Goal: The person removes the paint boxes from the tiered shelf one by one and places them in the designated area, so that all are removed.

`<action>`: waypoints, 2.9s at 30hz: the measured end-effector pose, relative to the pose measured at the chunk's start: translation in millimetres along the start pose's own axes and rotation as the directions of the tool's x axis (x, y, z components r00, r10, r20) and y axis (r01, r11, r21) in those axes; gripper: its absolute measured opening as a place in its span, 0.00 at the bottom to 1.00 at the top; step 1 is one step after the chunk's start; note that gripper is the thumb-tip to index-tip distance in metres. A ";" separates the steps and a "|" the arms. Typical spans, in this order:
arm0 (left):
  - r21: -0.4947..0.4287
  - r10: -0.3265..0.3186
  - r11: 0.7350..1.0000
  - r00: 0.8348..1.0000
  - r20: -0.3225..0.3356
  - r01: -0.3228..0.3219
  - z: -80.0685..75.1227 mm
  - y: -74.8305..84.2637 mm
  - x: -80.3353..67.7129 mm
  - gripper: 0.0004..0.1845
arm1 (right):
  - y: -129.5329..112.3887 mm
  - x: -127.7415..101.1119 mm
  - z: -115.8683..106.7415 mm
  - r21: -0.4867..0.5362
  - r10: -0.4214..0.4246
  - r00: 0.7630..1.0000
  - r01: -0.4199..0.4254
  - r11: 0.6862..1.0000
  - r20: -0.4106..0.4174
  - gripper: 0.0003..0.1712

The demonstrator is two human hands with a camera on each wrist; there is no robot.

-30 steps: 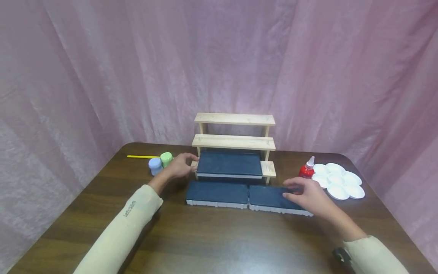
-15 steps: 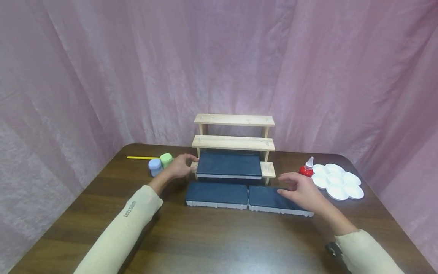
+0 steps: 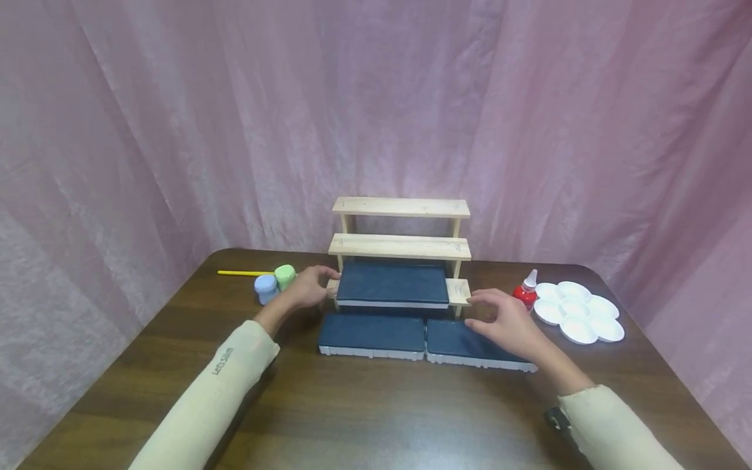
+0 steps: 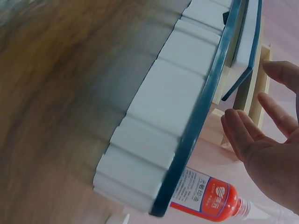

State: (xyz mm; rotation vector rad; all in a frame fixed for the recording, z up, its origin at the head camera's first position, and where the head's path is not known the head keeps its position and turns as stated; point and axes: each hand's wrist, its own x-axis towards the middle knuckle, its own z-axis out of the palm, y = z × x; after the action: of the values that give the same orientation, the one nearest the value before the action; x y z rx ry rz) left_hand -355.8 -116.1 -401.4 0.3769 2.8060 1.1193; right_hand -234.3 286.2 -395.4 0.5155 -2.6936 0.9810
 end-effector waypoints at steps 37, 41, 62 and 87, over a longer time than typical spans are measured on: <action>0.003 -0.002 1.000 1.000 -0.022 0.002 -1.0 1.0 -1.2 0.18 | -11.6 35.0 22.5 -0.047 -0.009 1.000 0.011 0.999 0.026 0.34; 0.006 -0.011 1.000 1.000 -0.019 0.011 -1.3 1.1 -1.1 0.18 | -12.3 38.0 24.6 -0.046 -0.019 0.999 0.020 0.999 0.036 0.35; 0.029 -0.009 1.000 1.000 -0.016 0.010 -0.7 2.8 -0.6 0.18 | -17.5 54.0 31.8 -0.016 -0.051 0.997 0.052 0.999 0.063 0.32; 0.013 -0.015 1.000 1.000 -0.021 0.015 -0.3 5.6 -2.9 0.16 | -17.0 59.9 32.4 -0.107 -0.059 0.995 0.068 0.992 0.080 0.37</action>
State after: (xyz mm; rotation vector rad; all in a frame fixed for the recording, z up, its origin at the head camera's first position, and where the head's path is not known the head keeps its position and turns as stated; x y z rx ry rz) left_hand -352.0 -113.1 -397.3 0.3464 2.8307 1.1087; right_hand -285.2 238.1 -390.3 0.6245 -2.7604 0.8077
